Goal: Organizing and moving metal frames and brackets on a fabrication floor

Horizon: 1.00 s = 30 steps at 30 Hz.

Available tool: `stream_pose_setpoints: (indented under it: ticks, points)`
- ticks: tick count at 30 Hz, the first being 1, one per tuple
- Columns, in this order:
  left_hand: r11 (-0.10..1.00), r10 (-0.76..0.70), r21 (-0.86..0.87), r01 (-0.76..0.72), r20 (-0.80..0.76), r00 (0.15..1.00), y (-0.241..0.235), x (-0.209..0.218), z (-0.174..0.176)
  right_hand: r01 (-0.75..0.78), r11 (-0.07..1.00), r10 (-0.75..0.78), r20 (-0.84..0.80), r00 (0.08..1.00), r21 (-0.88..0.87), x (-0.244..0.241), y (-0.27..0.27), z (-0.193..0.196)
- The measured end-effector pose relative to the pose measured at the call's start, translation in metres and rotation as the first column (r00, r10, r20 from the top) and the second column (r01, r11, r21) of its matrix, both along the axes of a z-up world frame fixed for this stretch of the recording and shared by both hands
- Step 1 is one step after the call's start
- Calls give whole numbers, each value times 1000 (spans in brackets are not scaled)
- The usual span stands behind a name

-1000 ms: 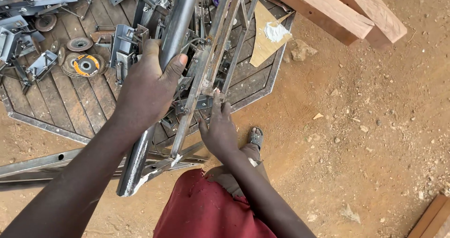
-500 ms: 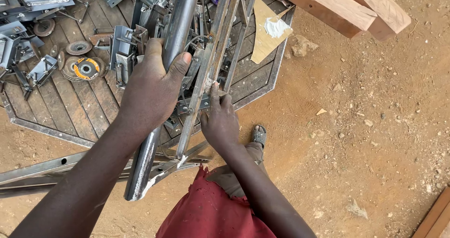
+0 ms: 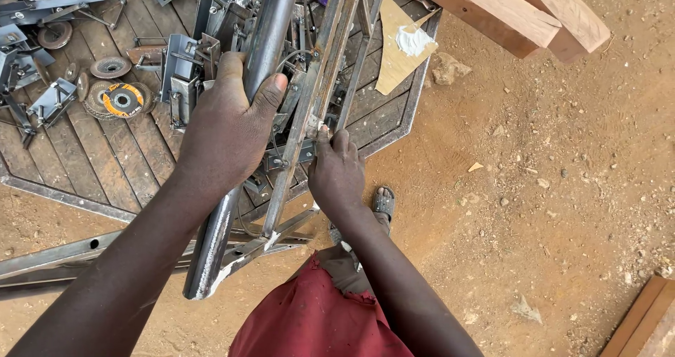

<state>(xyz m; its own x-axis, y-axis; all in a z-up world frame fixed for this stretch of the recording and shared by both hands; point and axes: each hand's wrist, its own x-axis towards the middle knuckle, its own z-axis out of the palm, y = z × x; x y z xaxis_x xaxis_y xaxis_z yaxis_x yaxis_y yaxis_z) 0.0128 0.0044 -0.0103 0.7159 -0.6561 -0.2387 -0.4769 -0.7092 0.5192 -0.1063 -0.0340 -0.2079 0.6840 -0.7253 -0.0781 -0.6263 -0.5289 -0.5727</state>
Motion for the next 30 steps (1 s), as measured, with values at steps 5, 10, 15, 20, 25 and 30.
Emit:
stream_pose_setpoints:
  ticks: [5, 10, 15, 20, 25, 30]
  points:
    - [1000, 4, -9, -5, -18, 1000, 3, 6, 0, 25, 995, -14, -110, 994, 97, -7, -5, 2]
    - [999, 20, 25, -19, -21, 1000, 4, 9, 0, 50, 997, -45, -83, 996, 59, -7, 1, 5]
    - [1000, 2, -19, -2, -8, 1000, 6, 11, -4, 28, 999, -28, 1, 1000, 39, 3, 3, -1]
    - [1000, 19, 4, -19, -23, 1000, 3, 6, 3, 56, 997, -54, -48, 997, 52, 10, 2, -14]
    - [1000, 15, 2, -15, -36, 999, 5, 11, 2, 30, 999, -25, -116, 993, 45, 7, -5, -21]
    - [1000, 23, 7, -22, -25, 999, 8, 17, 0, 59, 993, -46, -117, 992, 104, -5, -2, -21]
